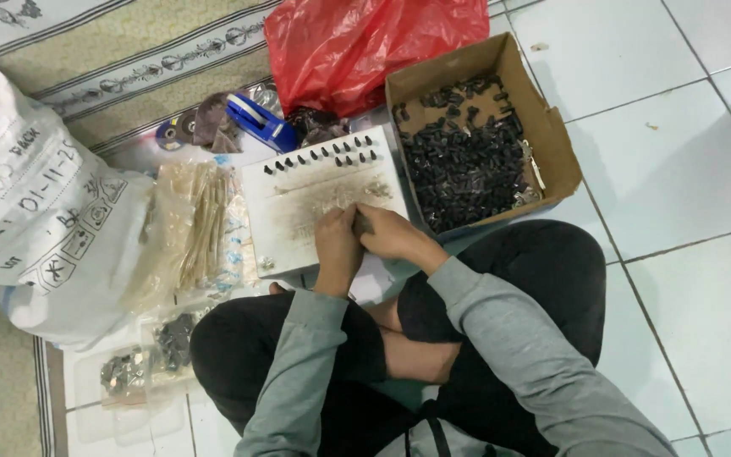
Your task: Arranging small black metal parts from a cardboard box onto a white template with holes.
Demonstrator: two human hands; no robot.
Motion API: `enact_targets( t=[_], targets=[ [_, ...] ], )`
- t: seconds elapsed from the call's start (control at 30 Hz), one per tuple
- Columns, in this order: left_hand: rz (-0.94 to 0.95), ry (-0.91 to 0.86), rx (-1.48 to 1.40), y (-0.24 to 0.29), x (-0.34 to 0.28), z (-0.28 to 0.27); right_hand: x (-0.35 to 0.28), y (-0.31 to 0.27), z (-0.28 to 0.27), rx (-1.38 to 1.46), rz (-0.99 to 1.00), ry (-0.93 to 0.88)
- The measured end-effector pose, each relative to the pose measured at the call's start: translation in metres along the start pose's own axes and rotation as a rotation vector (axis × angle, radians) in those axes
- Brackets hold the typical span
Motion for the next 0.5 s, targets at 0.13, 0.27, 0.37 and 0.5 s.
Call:
enact_targets(
  t=[0.13,0.27,0.37,0.5],
  targets=[
    [0.064,-0.008,-0.095,0.037,-0.005,0.002,-0.02,0.017,-0.023,-0.046,0.029,-0.049],
    [0.176,0.01,-0.212,0.091,0.004,0.009,-0.049,0.043,-0.075,-0.212,0.165,-0.106],
    [0.164,-0.141,-0.237,0.123,0.026,0.036,-0.061,0.075,-0.117,-0.243,0.271,-0.07],
    [0.153,-0.405,-0.27,0.159,0.056,0.094,-0.048,0.19,-0.156,-0.299,0.393,0.203]
  ],
)
Point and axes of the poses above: each hand's wrist, its own x-axis towards the middle knuckle, its own z-axis out of the palm, y = z × x, the point moved 5 cm from there along x, towards the middle knuckle, and after that the axes turned 5 degrees about -z, right-handed, at the moved point
